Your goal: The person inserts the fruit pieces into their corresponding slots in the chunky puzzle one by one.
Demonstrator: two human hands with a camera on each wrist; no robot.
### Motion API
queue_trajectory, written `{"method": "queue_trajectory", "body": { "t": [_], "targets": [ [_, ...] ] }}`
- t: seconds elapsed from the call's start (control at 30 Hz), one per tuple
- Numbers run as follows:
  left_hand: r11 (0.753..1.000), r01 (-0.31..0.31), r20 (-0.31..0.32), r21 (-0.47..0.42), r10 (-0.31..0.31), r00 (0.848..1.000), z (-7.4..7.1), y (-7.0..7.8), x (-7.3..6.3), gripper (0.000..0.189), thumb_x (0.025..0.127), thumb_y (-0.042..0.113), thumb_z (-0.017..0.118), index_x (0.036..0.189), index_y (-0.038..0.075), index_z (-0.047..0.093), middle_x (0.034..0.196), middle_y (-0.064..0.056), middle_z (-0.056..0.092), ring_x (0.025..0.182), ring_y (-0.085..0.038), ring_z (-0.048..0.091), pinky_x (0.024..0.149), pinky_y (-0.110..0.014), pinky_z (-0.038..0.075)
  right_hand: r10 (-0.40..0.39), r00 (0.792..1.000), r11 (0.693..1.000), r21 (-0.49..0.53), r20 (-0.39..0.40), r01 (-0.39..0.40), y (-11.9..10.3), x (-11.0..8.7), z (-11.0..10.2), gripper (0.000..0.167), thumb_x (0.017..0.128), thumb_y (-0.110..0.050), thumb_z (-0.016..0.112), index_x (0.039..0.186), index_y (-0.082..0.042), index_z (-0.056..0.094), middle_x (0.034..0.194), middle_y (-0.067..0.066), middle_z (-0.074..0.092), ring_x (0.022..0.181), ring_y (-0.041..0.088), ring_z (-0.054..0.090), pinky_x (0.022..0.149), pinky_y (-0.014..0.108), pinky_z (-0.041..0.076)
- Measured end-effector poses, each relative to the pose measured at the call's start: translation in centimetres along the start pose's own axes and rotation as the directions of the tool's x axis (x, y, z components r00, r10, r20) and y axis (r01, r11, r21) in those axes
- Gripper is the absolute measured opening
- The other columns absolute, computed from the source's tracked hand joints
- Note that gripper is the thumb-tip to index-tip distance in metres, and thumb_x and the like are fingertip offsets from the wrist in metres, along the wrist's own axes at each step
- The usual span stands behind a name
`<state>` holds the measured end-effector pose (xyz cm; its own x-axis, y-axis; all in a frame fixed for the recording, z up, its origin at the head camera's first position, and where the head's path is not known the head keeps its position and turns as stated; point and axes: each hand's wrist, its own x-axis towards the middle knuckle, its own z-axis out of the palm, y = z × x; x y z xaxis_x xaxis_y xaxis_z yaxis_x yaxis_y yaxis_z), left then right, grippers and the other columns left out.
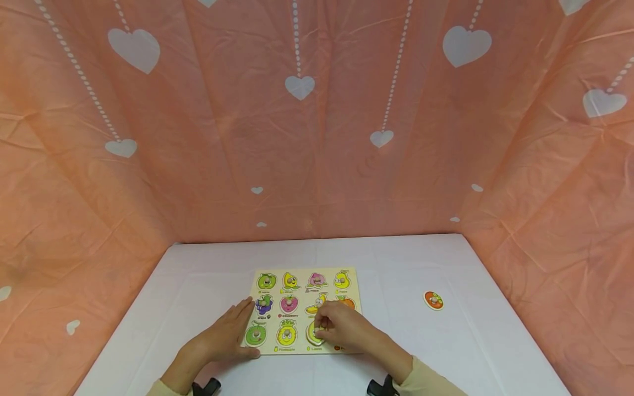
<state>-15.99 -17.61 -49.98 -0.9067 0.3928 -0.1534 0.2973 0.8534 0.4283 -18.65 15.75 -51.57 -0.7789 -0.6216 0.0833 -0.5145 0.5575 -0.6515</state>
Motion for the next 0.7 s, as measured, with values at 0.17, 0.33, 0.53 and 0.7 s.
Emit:
{"method": "queue_trajectory", "body": {
  "t": [0.17, 0.33, 0.53, 0.7],
  "targets": [
    [1.0, -0.005, 0.004, 0.001, 0.005, 1.0, -0.16, 0.07, -0.03, 0.122, 0.076, 0.045, 0.097, 0.16, -0.016, 0.032, 0.17, -0.033, 0.028, 0.16, -0.045, 0.027, 0.133, -0.056, 0.025, 0.022, 1.0, 1.0, -0.007, 0.002, -0.022, 0.0, 0.18, 0.22, 0.014, 0.097, -0.026, 0.083, 0.098, -0.023, 0.07, 0.091, -0.015, 0.059, 0.085, 0.002, 0.053, 0.074, 0.02, 0.05],
    [1.0, -0.005, 0.009, 0.01, 0.005, 1.0, -0.25, 0.14, -0.05, 0.121, 0.077, 0.045, 0.096, 0.16, -0.016, 0.032, 0.17, -0.032, 0.028, 0.16, -0.044, 0.027, 0.133, -0.055, 0.025, 0.028, 1.0, 1.0, -0.001, -0.001, -0.028, 0.08, 0.36, 0.37, 0.015, 0.096, -0.026, 0.084, 0.097, -0.024, 0.07, 0.089, -0.015, 0.059, 0.083, 0.002, 0.053, 0.072, 0.019, 0.05],
    [1.0, 0.003, 0.014, 0.011, -0.003, 1.0, -0.17, 0.08, -0.01, 0.121, 0.077, 0.046, 0.096, 0.16, -0.015, 0.032, 0.171, -0.031, 0.028, 0.161, -0.044, 0.027, 0.133, -0.055, 0.025, 0.022, 1.0, 1.0, -0.002, -0.001, -0.022, 0.07, 0.49, 0.46, 0.014, 0.096, -0.026, 0.084, 0.096, -0.023, 0.07, 0.089, -0.015, 0.06, 0.083, 0.002, 0.053, 0.072, 0.02, 0.05],
    [1.0, 0.007, 0.008, 0.004, -0.007, 1.0, -0.11, 0.1, -0.01, 0.121, 0.076, 0.045, 0.097, 0.16, -0.015, 0.033, 0.171, -0.031, 0.028, 0.16, -0.044, 0.027, 0.133, -0.055, 0.025, 0.017, 1.0, 1.0, -0.023, 0.005, -0.017, 0.22, 0.54, 0.62, 0.014, 0.097, -0.028, 0.083, 0.096, -0.024, 0.069, 0.088, -0.016, 0.059, 0.082, 0.001, 0.053, 0.071, 0.019, 0.05]
  ]
}}
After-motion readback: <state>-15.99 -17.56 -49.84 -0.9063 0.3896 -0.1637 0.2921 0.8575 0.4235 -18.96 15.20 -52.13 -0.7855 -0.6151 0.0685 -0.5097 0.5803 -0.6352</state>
